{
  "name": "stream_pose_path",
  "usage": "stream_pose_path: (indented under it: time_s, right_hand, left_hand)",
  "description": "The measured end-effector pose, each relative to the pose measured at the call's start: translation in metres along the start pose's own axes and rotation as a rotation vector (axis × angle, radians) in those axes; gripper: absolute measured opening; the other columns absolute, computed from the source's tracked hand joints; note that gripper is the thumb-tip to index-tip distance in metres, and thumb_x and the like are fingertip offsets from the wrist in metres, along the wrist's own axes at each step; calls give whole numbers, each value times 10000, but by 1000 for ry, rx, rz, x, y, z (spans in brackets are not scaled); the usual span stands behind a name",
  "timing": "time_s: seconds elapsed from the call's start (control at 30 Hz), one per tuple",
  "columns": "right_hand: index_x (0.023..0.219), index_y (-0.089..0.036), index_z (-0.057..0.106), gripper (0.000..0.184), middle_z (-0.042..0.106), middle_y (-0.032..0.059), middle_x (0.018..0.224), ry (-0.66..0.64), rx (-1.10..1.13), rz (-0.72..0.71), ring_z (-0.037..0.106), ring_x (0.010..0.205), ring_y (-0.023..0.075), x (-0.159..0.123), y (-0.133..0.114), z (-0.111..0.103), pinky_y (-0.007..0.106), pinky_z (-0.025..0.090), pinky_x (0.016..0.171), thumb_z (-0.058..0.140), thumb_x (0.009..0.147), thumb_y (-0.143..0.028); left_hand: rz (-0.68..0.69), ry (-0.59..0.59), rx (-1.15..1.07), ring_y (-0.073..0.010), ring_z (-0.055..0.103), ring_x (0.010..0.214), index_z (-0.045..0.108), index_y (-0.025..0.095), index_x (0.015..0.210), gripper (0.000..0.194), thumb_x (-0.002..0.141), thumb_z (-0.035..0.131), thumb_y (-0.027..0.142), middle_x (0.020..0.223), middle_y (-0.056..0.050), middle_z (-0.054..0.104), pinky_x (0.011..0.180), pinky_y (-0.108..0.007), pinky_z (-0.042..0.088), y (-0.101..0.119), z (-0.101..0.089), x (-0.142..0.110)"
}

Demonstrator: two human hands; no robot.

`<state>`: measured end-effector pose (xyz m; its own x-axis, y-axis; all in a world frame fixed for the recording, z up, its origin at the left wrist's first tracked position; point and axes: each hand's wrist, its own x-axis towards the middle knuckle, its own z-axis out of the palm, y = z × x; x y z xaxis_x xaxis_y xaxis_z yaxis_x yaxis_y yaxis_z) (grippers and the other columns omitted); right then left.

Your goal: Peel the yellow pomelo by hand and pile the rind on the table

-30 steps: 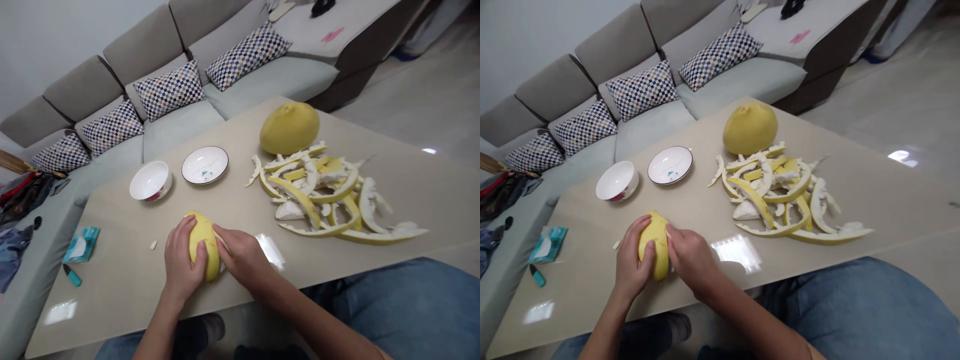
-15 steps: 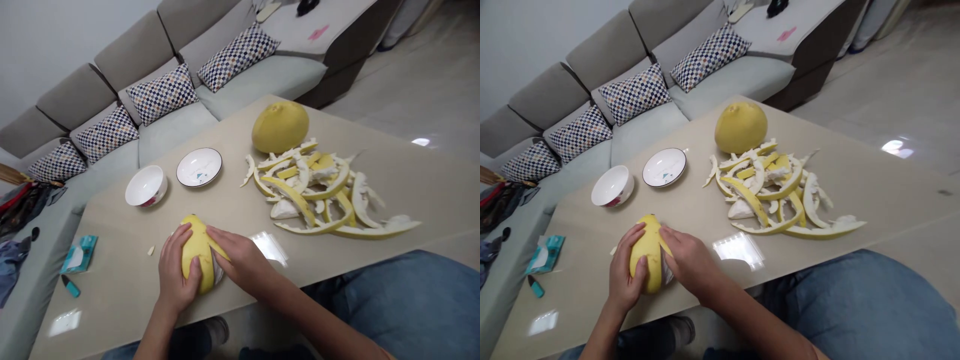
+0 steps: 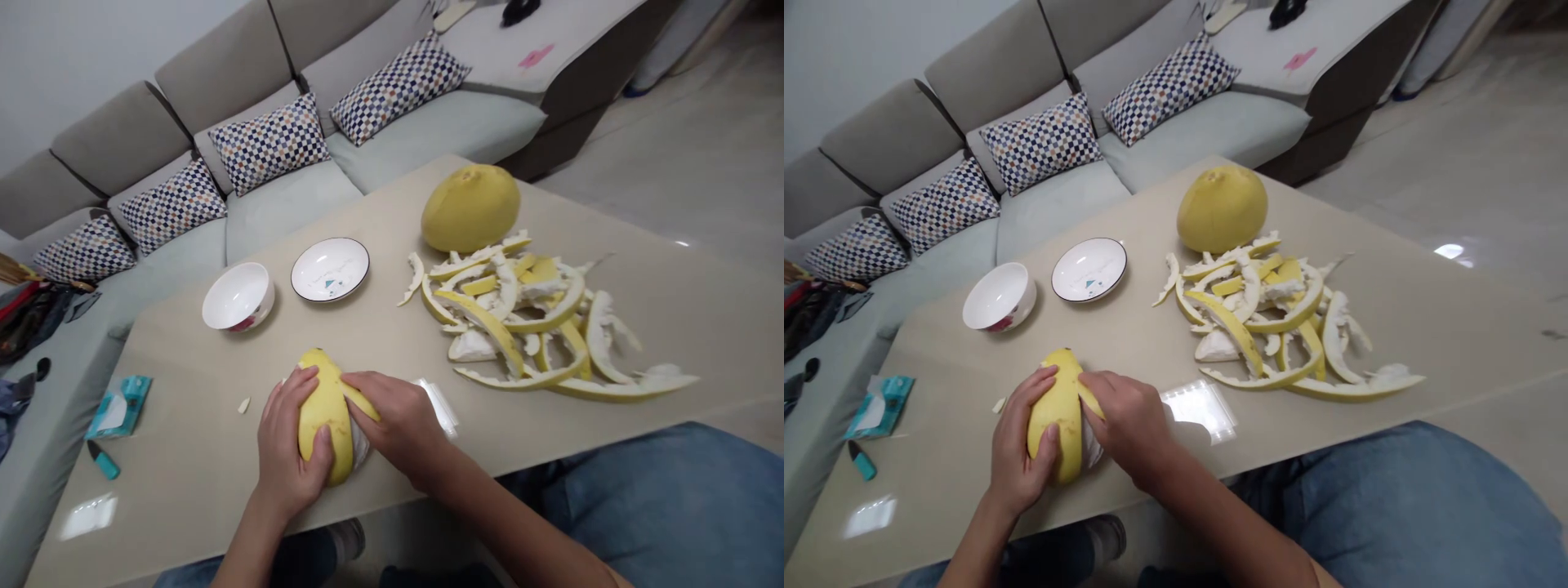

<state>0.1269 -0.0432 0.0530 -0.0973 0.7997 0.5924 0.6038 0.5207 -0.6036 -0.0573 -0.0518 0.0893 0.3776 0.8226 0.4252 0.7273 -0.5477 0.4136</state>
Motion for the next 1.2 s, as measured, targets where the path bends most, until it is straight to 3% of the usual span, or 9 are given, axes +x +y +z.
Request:
stream_pose_path:
  time_s: [0.1, 0.23, 0.37, 0.47, 0.6, 0.77, 0.9, 1.07, 1.2]
  right_hand:
    - [1214, -128, 615, 330, 720, 120, 1167, -103, -121, -56, 724, 935, 227, 0, -6, -11, 306, 581, 754, 519, 899, -145]
    - [1138, -131, 650, 299, 738, 131, 1108, -140, -180, -78, 727, 847, 208, 2, -9, -13, 278, 560, 698, 510, 874, -109]
    - [971, -181, 691, 250, 762, 65, 936, -144, -89, 72, 708, 823, 185, 11, 6, -2, 251, 522, 719, 543, 808, -64]
    - [873, -194, 696, 266, 752, 29, 862, -268, -50, 202, 700, 821, 182, 17, 15, -4, 245, 502, 713, 544, 749, -16]
    - [1197, -182, 637, 353, 743, 84, 1067, -463, -25, 134, 706, 928, 226, 9, 8, -19, 304, 537, 759, 536, 860, -147]
    - [1356, -135, 523, 443, 648, 143, 1297, -252, 17, -19, 660, 1118, 236, -6, -6, -21, 367, 558, 916, 500, 917, -195]
    - [1210, -150, 625, 330, 714, 123, 1174, -104, -55, -96, 699, 1026, 221, -3, -8, -10, 340, 584, 860, 468, 919, -142]
    - [1070, -135, 653, 242, 763, 102, 977, 27, -78, -156, 728, 836, 198, -3, -12, -7, 289, 583, 727, 456, 931, -154]
    - [1047, -129, 656, 234, 764, 100, 950, 40, -79, -141, 728, 813, 209, -8, -12, -10, 307, 586, 711, 465, 913, -155]
  left_hand:
    - [21, -13, -26, -279, 483, 1323, 461, 217, 1314, 447, 870, 507, 247, 1377, -125, 550, 1090, -526, 389, -2, -2, -3]
    - [44, -26, -23, -283, 480, 1329, 466, 218, 1308, 452, 861, 520, 250, 1363, -124, 565, 1096, -537, 378, -1, -2, -2]
    - [69, -19, 26, -291, 485, 1325, 466, 206, 1305, 458, 855, 532, 258, 1359, -131, 570, 1096, -543, 368, 6, 1, -3]
    - [130, -37, 74, -309, 442, 1365, 462, 202, 1306, 485, 833, 555, 258, 1359, -134, 573, 1114, -558, 335, 10, 3, -11]
    - [124, -13, 53, -319, 426, 1377, 456, 214, 1309, 482, 837, 539, 272, 1368, -133, 567, 1110, -575, 333, 5, 2, -19]
    - [59, -10, -81, -300, 451, 1361, 454, 233, 1314, 446, 872, 504, 267, 1399, -129, 536, 1103, -568, 367, -11, -5, -14]
    - [31, -55, -74, -302, 441, 1364, 452, 240, 1303, 458, 864, 573, 288, 1411, -133, 515, 1113, -584, 357, 1, -10, -10]
    - [-287, -3, 135, -349, 333, 1426, 314, 215, 1422, 702, 817, 658, 311, 1554, -184, 302, 1102, -615, 361, 30, -7, -8]
    - [-318, -98, 186, -367, 369, 1393, 198, 208, 1508, 869, 800, 676, 362, 1498, -179, 401, 1092, -626, 371, 28, -1, -11]
